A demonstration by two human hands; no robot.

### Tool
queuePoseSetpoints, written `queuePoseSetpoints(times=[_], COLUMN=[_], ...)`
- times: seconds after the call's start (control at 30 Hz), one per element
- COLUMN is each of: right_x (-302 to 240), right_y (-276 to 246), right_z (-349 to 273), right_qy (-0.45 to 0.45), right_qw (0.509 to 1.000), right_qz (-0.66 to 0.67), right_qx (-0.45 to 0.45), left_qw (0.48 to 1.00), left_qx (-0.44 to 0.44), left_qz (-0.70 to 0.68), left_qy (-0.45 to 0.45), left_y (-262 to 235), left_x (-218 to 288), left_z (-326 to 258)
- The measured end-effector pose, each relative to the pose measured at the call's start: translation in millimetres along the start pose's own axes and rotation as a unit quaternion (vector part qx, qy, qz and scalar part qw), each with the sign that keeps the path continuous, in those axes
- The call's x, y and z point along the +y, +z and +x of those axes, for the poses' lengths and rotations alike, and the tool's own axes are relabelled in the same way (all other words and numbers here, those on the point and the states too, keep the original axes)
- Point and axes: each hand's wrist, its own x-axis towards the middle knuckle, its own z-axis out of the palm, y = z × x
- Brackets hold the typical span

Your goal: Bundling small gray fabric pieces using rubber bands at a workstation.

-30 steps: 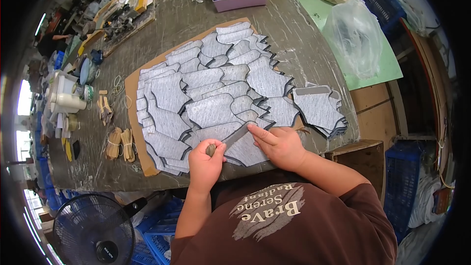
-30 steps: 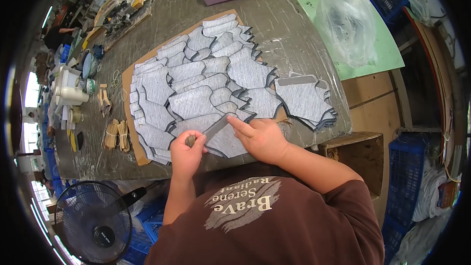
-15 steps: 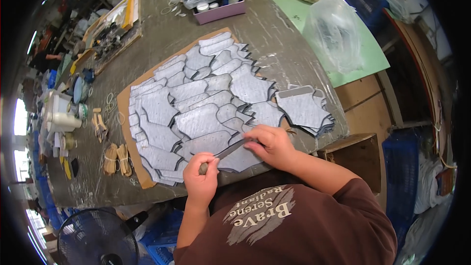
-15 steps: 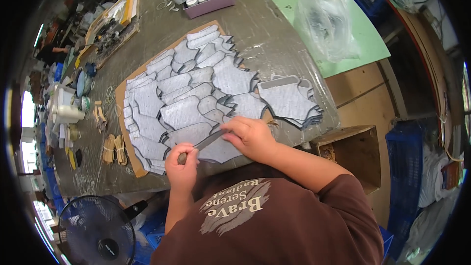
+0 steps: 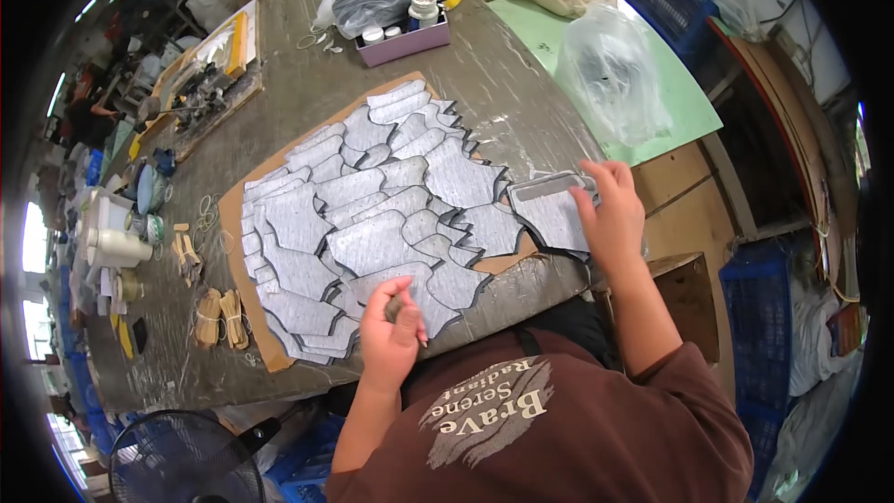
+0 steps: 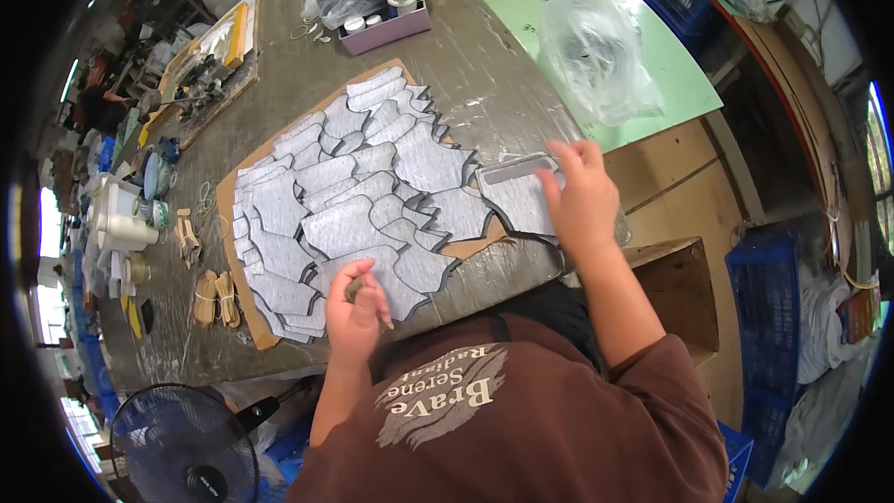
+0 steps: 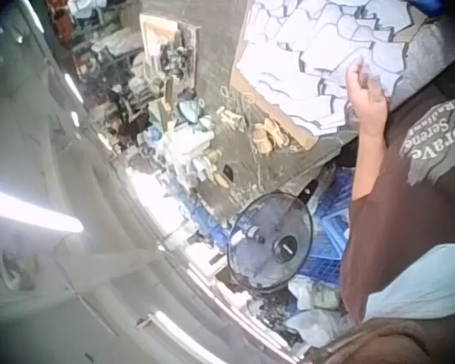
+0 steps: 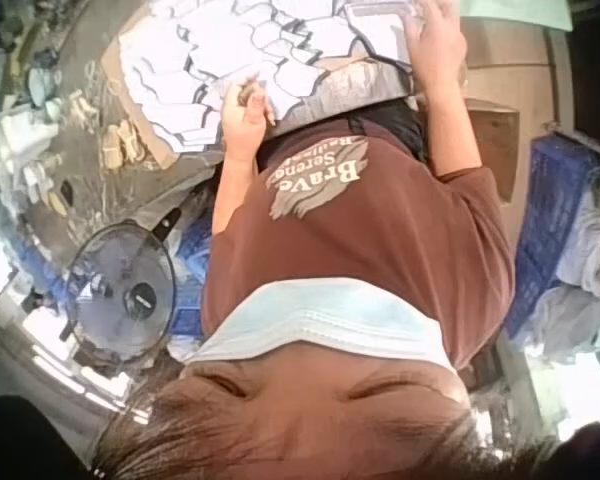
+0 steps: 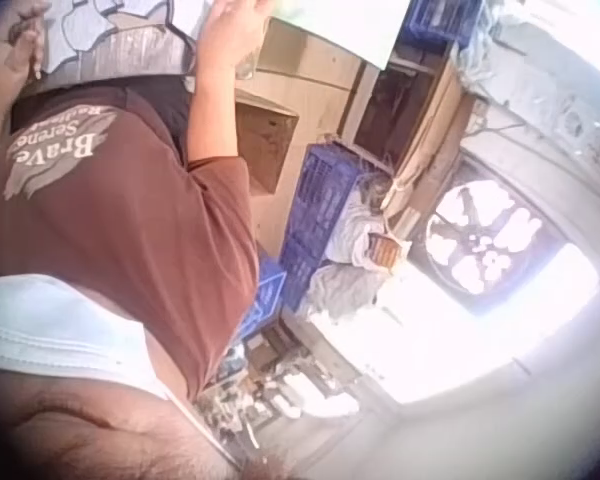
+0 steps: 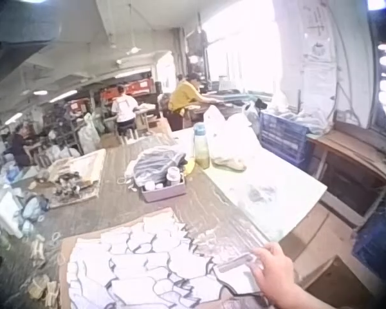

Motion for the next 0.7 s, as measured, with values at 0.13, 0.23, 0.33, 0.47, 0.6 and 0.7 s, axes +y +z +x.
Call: queuePoseSetpoints(times=[0.13, 0.23, 0.33, 0.47, 0.6, 0.7], right_x=[-58.8, -87.8, -94.3, -97.4, -95.4, -95.3], right_y=[12.2, 26.2, 30.7, 36.3, 41.0, 45.3], right_z=[-41.4, -53.8, -54.0, -54.9, -52.5, -59.1], right_qy=[-0.036, -0.099, -0.100, -0.081, -0.034, 0.172], right_qw=[0.914, 0.857, 0.838, 0.809, 0.755, 0.531], right_qz=[0.312, 0.388, 0.395, 0.415, 0.455, 0.645], right_qx=[-0.258, -0.324, -0.363, -0.409, -0.471, -0.521], left_qw=[0.964, 0.869, 0.870, 0.892, 0.938, 0.995], left_qx=[-0.032, -0.083, -0.066, -0.073, -0.068, -0.090], left_qz=[0.239, 0.412, 0.413, 0.383, 0.253, 0.012], left_qy=[0.116, 0.262, 0.261, 0.226, 0.225, -0.037], left_y=[12.4, 23.7, 15.9, 11.3, 5.8, 9.7], left_x=[4.3, 18.0, 18.0, 14.7, 2.1, 16.9], left_z=[5.3, 10.0, 5.7, 0.6, 0.6, -6.9])
